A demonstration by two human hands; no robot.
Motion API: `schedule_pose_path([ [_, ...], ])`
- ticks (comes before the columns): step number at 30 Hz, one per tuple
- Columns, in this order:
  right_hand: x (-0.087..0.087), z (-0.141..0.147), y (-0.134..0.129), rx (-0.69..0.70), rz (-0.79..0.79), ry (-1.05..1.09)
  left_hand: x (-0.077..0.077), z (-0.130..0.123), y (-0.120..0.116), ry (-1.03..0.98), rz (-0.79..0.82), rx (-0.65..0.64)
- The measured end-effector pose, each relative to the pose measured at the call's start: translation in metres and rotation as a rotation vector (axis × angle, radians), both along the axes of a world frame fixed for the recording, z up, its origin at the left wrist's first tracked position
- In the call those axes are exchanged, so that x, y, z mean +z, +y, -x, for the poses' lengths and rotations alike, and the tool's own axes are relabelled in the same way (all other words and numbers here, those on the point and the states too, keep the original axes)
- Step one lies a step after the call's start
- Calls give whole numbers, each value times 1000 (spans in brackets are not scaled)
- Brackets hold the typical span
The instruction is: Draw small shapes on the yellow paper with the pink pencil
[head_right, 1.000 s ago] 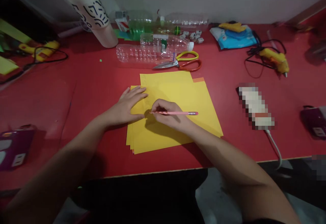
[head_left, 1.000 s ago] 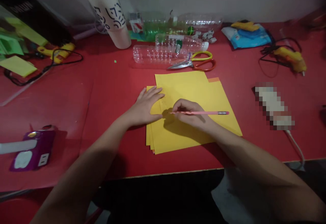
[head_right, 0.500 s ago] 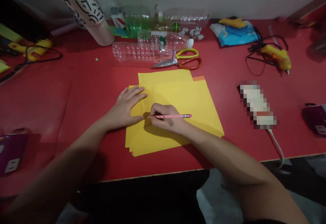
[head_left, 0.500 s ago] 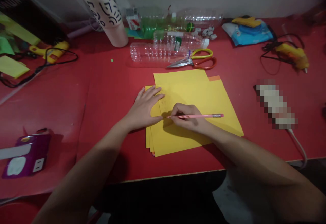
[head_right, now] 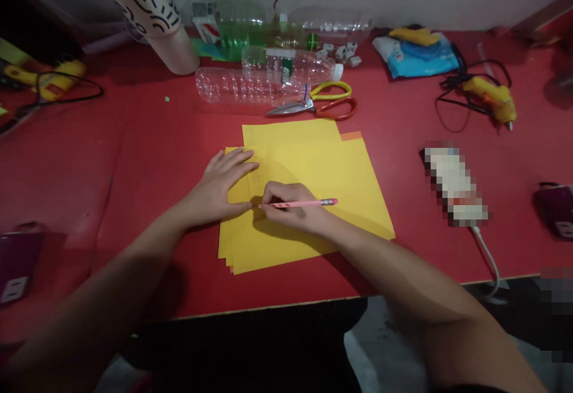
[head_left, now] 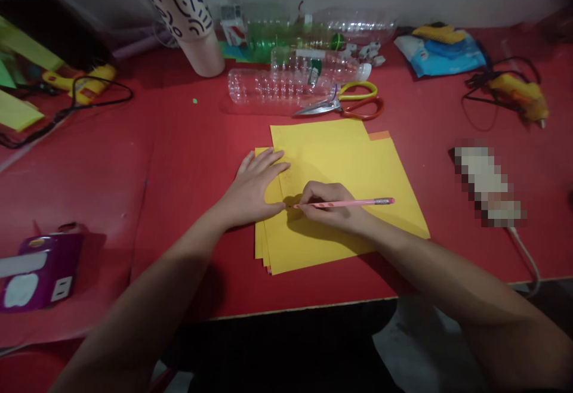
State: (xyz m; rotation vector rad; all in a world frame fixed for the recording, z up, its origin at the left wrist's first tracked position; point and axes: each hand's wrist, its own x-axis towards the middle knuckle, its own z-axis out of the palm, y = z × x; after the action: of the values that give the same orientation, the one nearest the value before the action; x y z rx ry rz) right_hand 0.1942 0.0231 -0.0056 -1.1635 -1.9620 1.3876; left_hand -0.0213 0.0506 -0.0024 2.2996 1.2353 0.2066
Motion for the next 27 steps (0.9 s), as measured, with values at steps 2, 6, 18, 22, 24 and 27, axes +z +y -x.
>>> schedule_pose_path([
  [2,0,0,0,-4,-6,-6,0,0,0,1,2,-1],
  [6,0,2,-1,-47,-10,-18,0,0,0,0,1,-4],
  [18,3,4,-2,-144,-15,3,1,0,0,-8,14,1],
  [22,4,4,-2,-158,-26,8,0,1,0,-32,11,-4],
  [24,4,4,-2,-164,-28,4,0,1,0,-31,11,-2],
  [27,3,4,-2,-158,-26,3,1,1,0,-23,16,-1],
])
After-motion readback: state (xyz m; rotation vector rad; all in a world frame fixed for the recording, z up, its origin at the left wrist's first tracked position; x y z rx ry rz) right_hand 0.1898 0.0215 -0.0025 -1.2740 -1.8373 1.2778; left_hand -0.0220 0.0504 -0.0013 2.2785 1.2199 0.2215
